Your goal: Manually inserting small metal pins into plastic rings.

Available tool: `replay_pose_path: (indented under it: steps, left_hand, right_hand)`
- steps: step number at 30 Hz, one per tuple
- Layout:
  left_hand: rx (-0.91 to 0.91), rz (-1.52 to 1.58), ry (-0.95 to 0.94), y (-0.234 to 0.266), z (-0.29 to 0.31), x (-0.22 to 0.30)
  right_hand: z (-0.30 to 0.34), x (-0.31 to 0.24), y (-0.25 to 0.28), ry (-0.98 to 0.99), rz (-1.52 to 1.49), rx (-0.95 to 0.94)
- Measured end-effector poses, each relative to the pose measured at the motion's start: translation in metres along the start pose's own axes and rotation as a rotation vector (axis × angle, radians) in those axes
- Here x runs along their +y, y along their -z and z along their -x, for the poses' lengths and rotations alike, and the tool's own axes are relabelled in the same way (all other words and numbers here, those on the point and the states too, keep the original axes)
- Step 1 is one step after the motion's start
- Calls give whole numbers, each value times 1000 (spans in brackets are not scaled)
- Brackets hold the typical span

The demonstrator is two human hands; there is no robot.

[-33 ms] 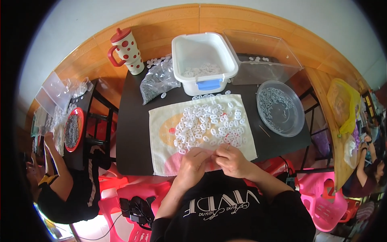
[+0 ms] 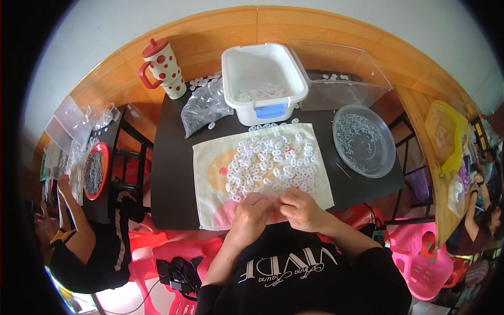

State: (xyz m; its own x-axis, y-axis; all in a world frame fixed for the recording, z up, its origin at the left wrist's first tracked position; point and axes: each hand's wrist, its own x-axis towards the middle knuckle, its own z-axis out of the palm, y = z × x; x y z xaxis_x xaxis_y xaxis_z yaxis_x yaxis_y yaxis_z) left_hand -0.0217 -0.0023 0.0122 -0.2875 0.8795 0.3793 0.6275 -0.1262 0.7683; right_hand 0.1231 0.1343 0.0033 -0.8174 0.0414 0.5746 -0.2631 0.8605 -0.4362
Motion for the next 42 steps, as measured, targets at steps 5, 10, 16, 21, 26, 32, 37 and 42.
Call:
replay_pose_path:
  steps: [5,10,16,21,26,32,37,42]
  left_hand:
    - [-29,-33,-28,0,0,1]
    - [-27,-92,-60,-2,0,0]
    - [-33,-63,-125,-3,-4,0]
    - [-68,-102,-139,-3,-3,-1]
    - [-78,-126,-151,-4,-3,1]
    - [-85,-148,-166,-1,0,-4]
    - [-131,227,171,8,-1,-2]
    - [16,190,85,1,4,6]
  right_hand:
    - [1,0,0,-16,21,-61]
    - [0,1,0,5,16,-51]
    - [0,3,0,8,-15,-67]
    - [-3,1,3,22,-14,-56]
    - [-2,3,0,45,-12,-35]
    - [-3,3,2,35,-32,-69]
    - [6,11,-3,-176,-368,152]
    - [-18,-7,47,-500,-694,118]
